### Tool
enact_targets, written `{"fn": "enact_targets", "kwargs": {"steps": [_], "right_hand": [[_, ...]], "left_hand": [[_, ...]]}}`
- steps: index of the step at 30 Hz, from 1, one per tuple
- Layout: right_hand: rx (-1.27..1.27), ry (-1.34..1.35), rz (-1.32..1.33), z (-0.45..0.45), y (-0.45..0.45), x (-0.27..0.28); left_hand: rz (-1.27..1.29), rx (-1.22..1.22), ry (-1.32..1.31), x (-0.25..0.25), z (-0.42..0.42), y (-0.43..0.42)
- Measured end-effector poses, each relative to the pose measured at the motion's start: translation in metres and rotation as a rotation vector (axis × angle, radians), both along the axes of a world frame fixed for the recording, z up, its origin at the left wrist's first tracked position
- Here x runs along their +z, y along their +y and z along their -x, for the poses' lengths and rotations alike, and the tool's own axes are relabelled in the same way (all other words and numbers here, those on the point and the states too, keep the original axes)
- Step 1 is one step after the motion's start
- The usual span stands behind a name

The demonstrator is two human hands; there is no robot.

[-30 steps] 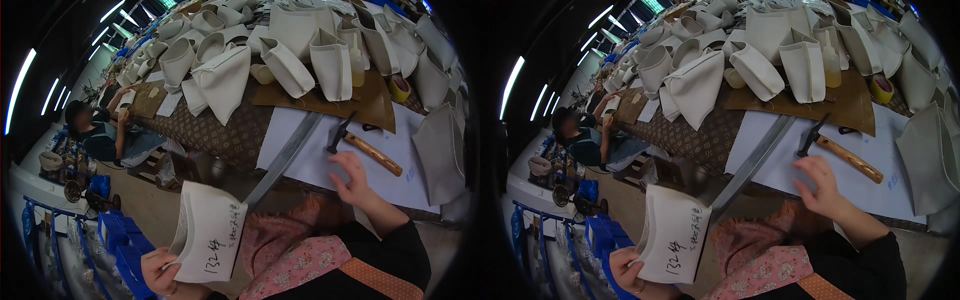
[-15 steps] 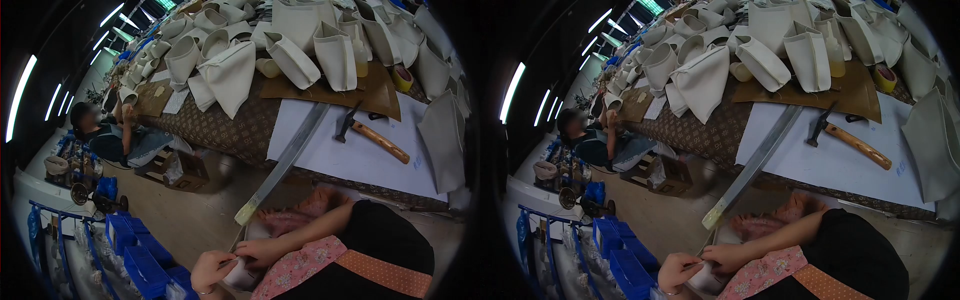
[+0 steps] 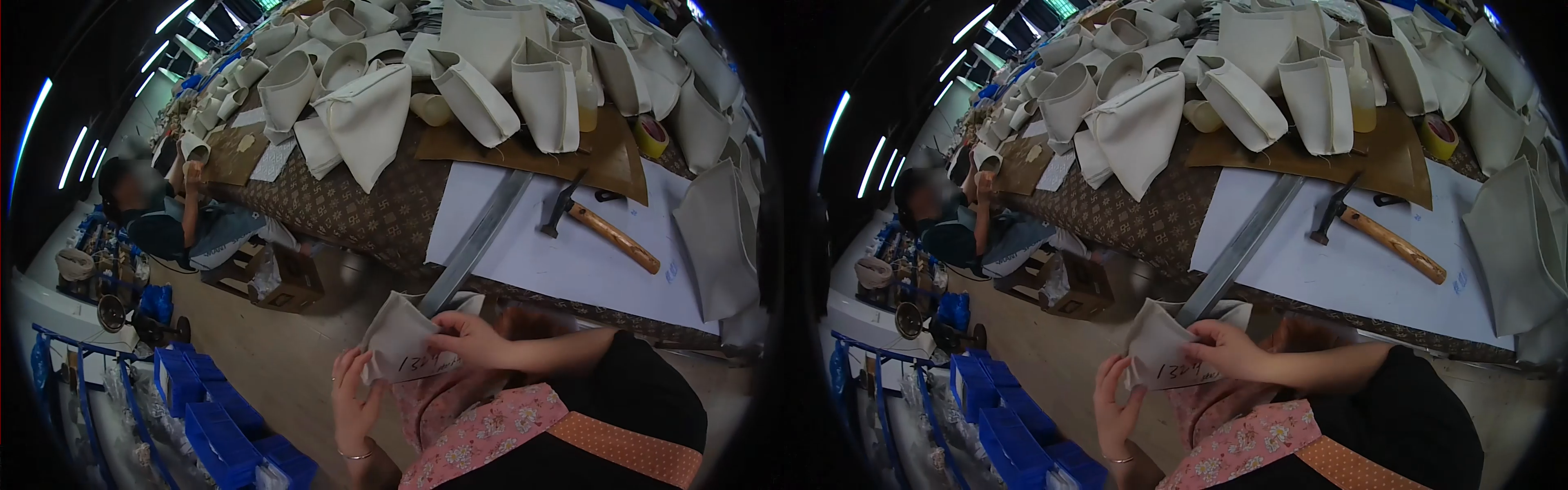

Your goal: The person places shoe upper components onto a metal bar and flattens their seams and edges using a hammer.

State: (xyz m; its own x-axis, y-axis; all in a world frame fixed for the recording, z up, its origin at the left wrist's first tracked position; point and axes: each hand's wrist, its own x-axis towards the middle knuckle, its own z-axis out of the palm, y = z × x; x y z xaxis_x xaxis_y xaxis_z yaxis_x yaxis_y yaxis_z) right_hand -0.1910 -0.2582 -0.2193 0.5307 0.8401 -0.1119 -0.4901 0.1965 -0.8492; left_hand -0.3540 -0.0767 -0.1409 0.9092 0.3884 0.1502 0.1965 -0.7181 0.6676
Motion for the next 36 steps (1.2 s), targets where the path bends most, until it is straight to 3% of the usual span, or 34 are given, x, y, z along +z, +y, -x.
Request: {"fn": "enact_targets", "kwargs": {"steps": [3, 4, 5, 7, 9, 11, 15, 16, 17, 19, 25, 32, 34, 35, 36], "right_hand": [[0.022, -0.099, 0.208, -0.043, -0.021, 0.024], [-0.105, -0.229, 0.217, -0.057, -0.021, 0.039], [-0.233, -0.359, 0.222, -0.073, -0.018, 0.052], [-0.471, -0.929, 0.203, -0.121, 0.000, 0.064], [-0.564, -1.129, 0.289, -0.173, 0.029, 0.078], [-0.754, -1.449, 0.425, -0.237, 0.068, 0.058], [-0.916, -1.579, 0.905, -0.334, 0.112, 0.035], [-0.846, -1.533, 1.092, -0.354, 0.116, 0.030], [-0.852, -1.539, 1.078, -0.363, 0.117, 0.034], [-0.596, -1.342, 1.283, -0.369, 0.116, 0.046], [-0.454, -1.424, 1.199, -0.295, 0.075, 0.095], [-0.451, -1.372, 1.101, -0.232, -0.049, 0.117], [-0.459, -0.878, 0.853, -0.225, -0.079, 0.123], [-0.471, -0.867, 0.858, -0.219, -0.092, 0.126], [-0.449, -0.676, 0.792, -0.212, -0.104, 0.128]], "left_hand": [[0.246, 0.032, -0.144, -0.022, -0.020, -0.013], [0.255, 0.036, -0.150, -0.025, -0.024, -0.013], [0.130, -0.021, -0.193, -0.027, -0.029, -0.012], [0.006, -0.068, -0.244, -0.028, -0.035, -0.013], [-0.102, -0.104, -0.243, -0.024, -0.039, -0.014], [-0.098, -0.065, -0.234, -0.028, -0.039, -0.016], [-0.068, -0.030, -0.244, -0.037, -0.041, -0.016], [-0.080, -0.020, -0.253, -0.038, -0.041, -0.016], [-0.070, -0.011, -0.259, -0.039, -0.040, -0.018], [-0.059, -0.007, -0.270, -0.039, -0.040, -0.017], [0.021, -0.038, -0.277, -0.041, -0.041, -0.011], [0.101, -0.072, -0.228, -0.042, -0.041, -0.006], [0.129, -0.068, -0.210, -0.045, -0.039, -0.006], [0.135, -0.053, -0.215, -0.047, -0.038, -0.007], [0.139, -0.037, -0.220, -0.049, -0.037, -0.007]]}}
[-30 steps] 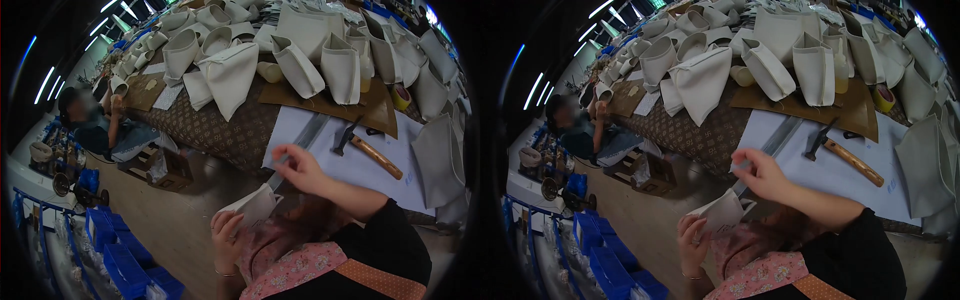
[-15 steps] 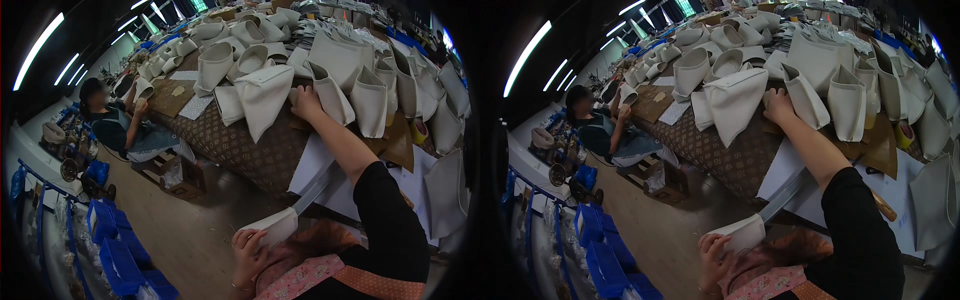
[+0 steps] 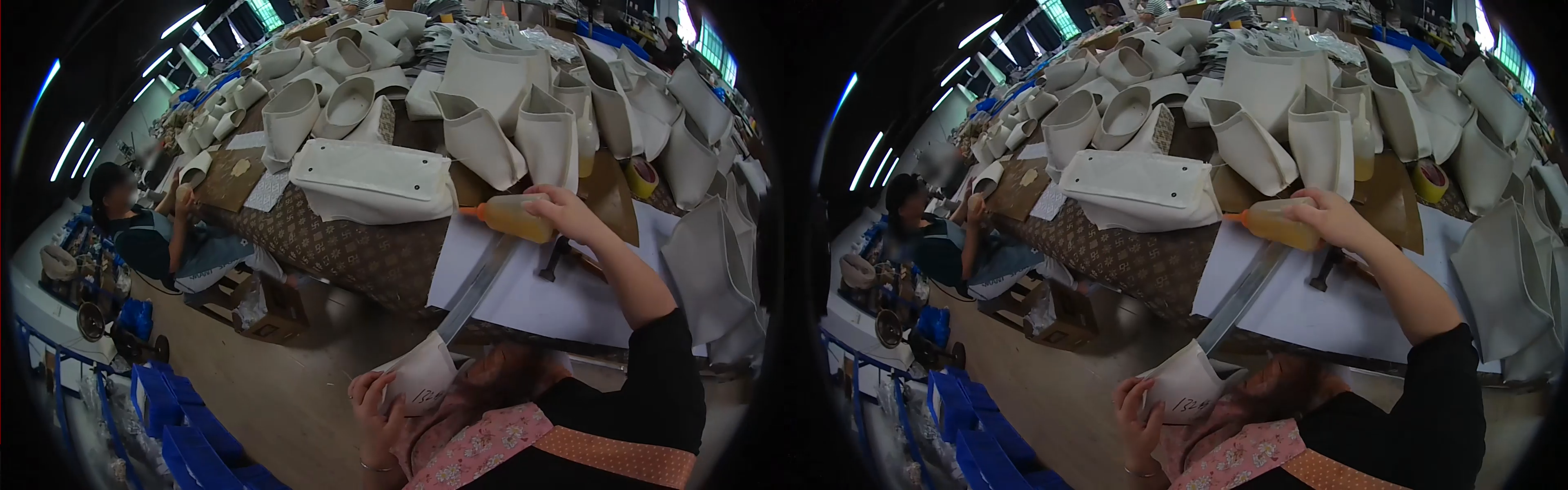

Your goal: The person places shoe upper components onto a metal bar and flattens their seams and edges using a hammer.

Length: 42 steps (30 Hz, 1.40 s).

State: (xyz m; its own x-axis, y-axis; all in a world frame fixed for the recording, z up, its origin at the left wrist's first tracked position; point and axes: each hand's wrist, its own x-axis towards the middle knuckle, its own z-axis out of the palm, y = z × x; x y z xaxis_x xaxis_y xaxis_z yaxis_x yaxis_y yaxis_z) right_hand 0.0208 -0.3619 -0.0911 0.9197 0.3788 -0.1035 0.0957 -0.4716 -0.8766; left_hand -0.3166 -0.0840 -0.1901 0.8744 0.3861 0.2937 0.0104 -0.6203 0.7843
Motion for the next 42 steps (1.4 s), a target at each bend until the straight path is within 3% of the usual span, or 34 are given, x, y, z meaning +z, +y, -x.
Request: {"fn": "enact_targets", "kwargs": {"steps": [1, 4, 11, 13, 14, 17, 19, 21, 23, 25, 27, 28, 30, 33, 34, 35, 36, 37, 39, 42], "right_hand": [[-0.015, 0.166, -0.112, 0.006, -0.010, 0.001], [-0.018, 0.298, -0.214, 0.018, -0.038, -0.004], [-0.073, 0.224, -0.259, 0.035, -0.087, 0.004], [-0.198, 0.171, -0.584, 0.042, -0.099, 0.001], [-0.208, 0.172, -0.591, 0.040, -0.107, -0.004], [-0.220, -0.049, -1.118, 0.027, -0.151, -0.032], [-0.290, -0.145, -1.134, 0.011, -0.177, -0.049], [-0.360, -0.247, -1.144, -0.004, -0.197, -0.062], [-0.566, -0.216, -1.030, -0.017, -0.212, -0.076], [-0.663, -0.120, -1.030, -0.029, -0.223, -0.109], [-0.765, -0.033, -1.045, -0.039, -0.229, -0.123], [-0.786, -0.064, -0.976, -0.039, -0.231, -0.124], [-0.814, -0.100, -0.898, -0.042, -0.235, -0.126], [-0.825, -0.191, -0.723, -0.040, -0.241, -0.129], [-0.838, -0.217, -0.484, -0.039, -0.237, -0.122], [-0.840, -0.234, -0.245, -0.039, -0.233, -0.118], [-0.854, -0.234, -0.242, -0.039, -0.233, -0.117], [-0.852, -0.246, -0.168, -0.040, -0.232, -0.117], [-0.850, -0.258, -0.093, -0.038, -0.230, -0.113], [-0.821, -0.270, -0.100, -0.032, -0.233, -0.100]], "left_hand": [[-0.005, -0.013, 0.005, -0.002, -0.001, -0.001], [0.060, 0.040, -0.031, -0.003, -0.001, -0.002], [0.084, 0.013, 0.036, 0.002, 0.001, 0.003], [0.119, 0.009, 0.042, 0.002, 0.001, 0.004], [0.126, 0.018, 0.058, 0.004, 0.001, 0.004], [0.125, 0.017, 0.063, 0.003, 0.003, 0.004], [0.124, 0.010, 0.055, 0.001, 0.003, 0.005], [0.266, -0.116, -0.061, 0.003, -0.001, 0.011], [0.817, 0.214, -0.022, 0.028, -0.034, 0.013], [1.041, 0.053, 0.201, 0.034, -0.073, 0.056], [0.743, -0.154, 0.292, 0.026, -0.115, 0.059], [0.737, -0.155, 0.297, 0.019, -0.129, 0.073], [0.506, -0.205, 0.723, 0.006, -0.151, 0.104], [0.449, -0.157, 0.869, 0.064, -0.162, 0.072], [0.438, -0.179, 0.875, 0.054, -0.160, 0.072], [0.329, -0.309, 0.661, 0.037, -0.147, 0.076], [0.225, -0.430, 0.442, 0.027, -0.141, 0.076], [0.223, -0.440, 0.444, 0.029, -0.142, 0.066], [-0.112, -0.282, 0.424, 0.041, -0.139, 0.045], [-0.055, -0.148, 0.421, 0.055, -0.139, 0.032]]}}
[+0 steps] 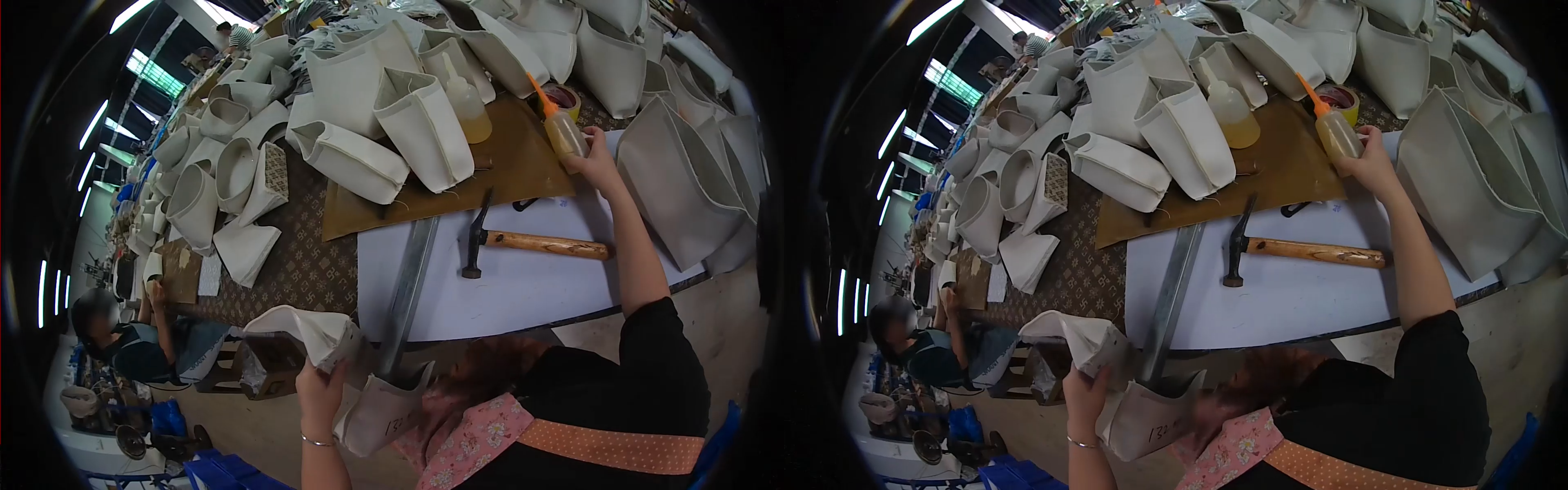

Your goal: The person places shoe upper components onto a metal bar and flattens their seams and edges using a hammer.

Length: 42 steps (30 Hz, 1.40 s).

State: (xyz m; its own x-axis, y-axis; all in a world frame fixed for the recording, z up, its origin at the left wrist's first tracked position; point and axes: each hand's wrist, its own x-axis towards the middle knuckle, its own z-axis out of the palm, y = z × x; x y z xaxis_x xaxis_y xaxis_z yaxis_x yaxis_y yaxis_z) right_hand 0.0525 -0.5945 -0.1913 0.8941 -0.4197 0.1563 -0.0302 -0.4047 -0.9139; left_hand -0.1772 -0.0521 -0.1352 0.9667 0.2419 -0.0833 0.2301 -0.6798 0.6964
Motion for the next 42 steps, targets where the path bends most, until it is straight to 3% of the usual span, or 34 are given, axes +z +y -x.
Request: {"fn": "enact_targets", "kwargs": {"steps": [3, 5, 7, 10, 13, 15, 17, 18, 19, 21, 23, 27, 29, 32, 34, 36, 38, 42], "right_hand": [[0.061, 0.050, 0.042, 0.007, -0.010, 0.003], [0.042, 0.147, 0.168, 0.009, -0.017, -0.001], [0.031, 0.072, 0.108, 0.013, -0.010, 0.005], [0.022, -0.046, 0.013, 0.009, -0.010, 0.005], [-0.018, -0.133, -0.005, -0.006, -0.016, -0.016], [-0.056, -0.170, 0.011, -0.010, -0.017, -0.028], [-0.090, -0.089, 0.084, -0.012, -0.015, -0.027], [-0.092, -0.092, 0.087, -0.011, -0.014, -0.024], [-0.106, -0.093, 0.152, -0.008, -0.011, -0.023], [-0.121, -0.087, 0.215, -0.006, -0.011, -0.026], [-0.126, -0.060, 0.274, -0.009, -0.014, -0.031], [-0.044, -0.057, 0.357, -0.012, -0.018, -0.032], [-0.222, -0.184, 0.496, 0.003, -0.007, -0.022], [-0.222, -0.418, 0.597, 0.025, 0.016, 0.006], [-0.084, -0.488, 0.571, 0.049, 0.055, 0.033], [0.057, -0.541, 0.531, 0.074, 0.097, 0.045], [0.371, -0.522, 0.488, 0.097, 0.135, 0.047], [0.688, -0.423, 0.328, 0.135, 0.196, 0.042]], "left_hand": [[-0.020, 0.114, -0.056, 0.015, 0.007, 0.023], [0.142, 0.187, -0.284, 0.035, 0.007, 0.034], [0.050, 0.219, -0.586, 0.060, 0.001, 0.031], [-0.100, 0.194, -0.680, 0.103, -0.011, 0.025], [-0.234, 0.061, -0.725, 0.095, -0.058, 0.036], [-0.365, 0.005, -0.548, 0.099, -0.089, 0.005], [-0.465, -0.176, -0.598, 0.066, -0.106, 0.014], [-0.363, -0.150, -0.435, 0.065, -0.099, 0.007], [-0.362, -0.152, -0.436, 0.067, -0.086, 0.003], [-0.374, -0.389, -0.243, 0.075, -0.050, 0.002], [-0.296, -0.396, -0.049, 0.083, -0.001, 0.002], [-0.043, -0.166, 0.010, 0.060, 0.105, 0.011], [0.055, -0.033, 0.007, 0.038, 0.153, 0.013], [0.158, 0.187, -0.066, -0.012, 0.194, 0.006], [0.136, 0.265, -0.278, -0.033, 0.197, -0.008], [0.177, 0.345, -0.253, -0.033, 0.192, -0.015], [0.281, 0.376, -0.380, -0.037, 0.185, -0.017], [0.133, 0.401, -0.312, -0.025, 0.172, -0.010]]}}
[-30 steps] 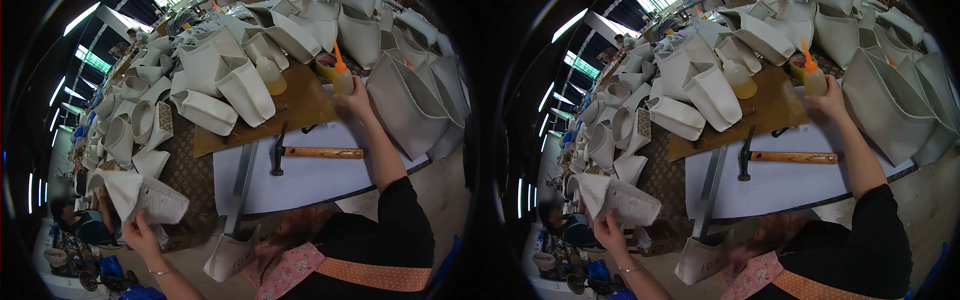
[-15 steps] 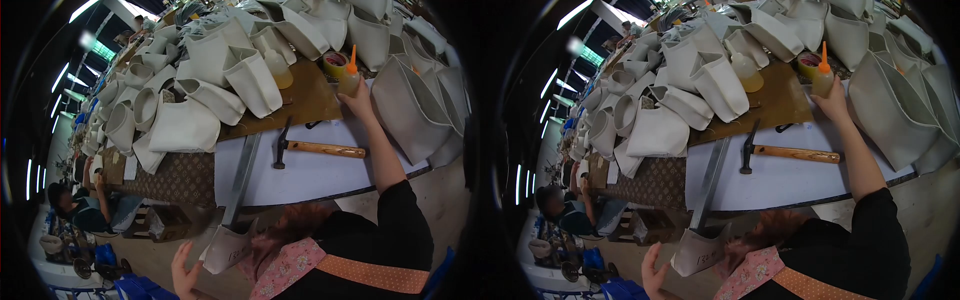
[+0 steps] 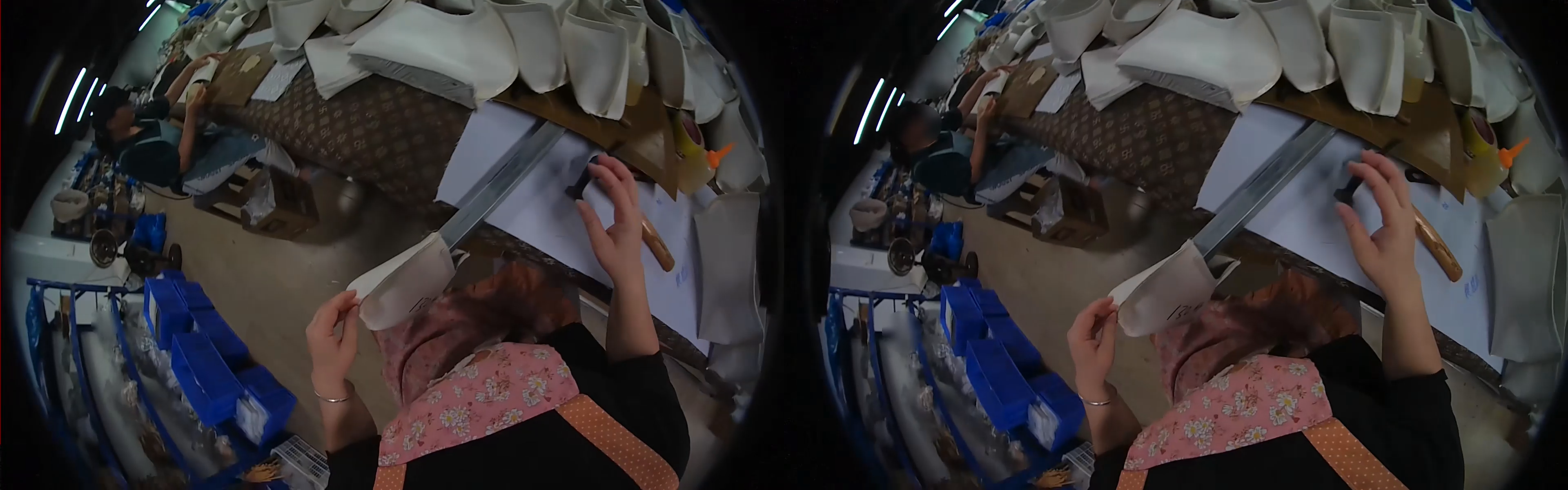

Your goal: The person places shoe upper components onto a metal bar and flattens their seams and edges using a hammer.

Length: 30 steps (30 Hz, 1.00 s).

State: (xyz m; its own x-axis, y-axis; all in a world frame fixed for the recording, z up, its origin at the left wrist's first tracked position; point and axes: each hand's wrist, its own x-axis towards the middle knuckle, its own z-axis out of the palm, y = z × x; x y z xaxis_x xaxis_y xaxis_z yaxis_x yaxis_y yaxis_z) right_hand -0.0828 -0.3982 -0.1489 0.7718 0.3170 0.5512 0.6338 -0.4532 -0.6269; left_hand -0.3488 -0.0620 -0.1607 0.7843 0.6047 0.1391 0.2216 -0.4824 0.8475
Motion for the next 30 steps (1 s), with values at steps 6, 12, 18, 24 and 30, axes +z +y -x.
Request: {"fn": "enact_targets", "kwargs": {"steps": [6, 12, 18, 24, 30], "right_hand": [[0.083, 0.052, 0.086, -0.006, -0.004, -0.012], [-0.045, 0.163, 0.026, -0.025, -0.039, -0.034], [-0.110, 0.009, 0.258, -0.026, -0.039, -0.055], [-0.129, -0.113, 0.316, -0.026, -0.035, -0.057], [-0.114, -0.072, 0.283, -0.024, -0.034, -0.056]], "left_hand": [[-0.286, -0.319, 0.098, 0.032, -0.010, 0.007], [-0.349, -0.486, 0.106, 0.038, -0.017, 0.015], [-0.376, -0.478, 0.118, 0.035, -0.024, 0.016], [-0.541, -0.577, 0.084, 0.029, -0.047, 0.012], [-0.459, -0.520, 0.022, 0.027, -0.079, -0.007]]}}
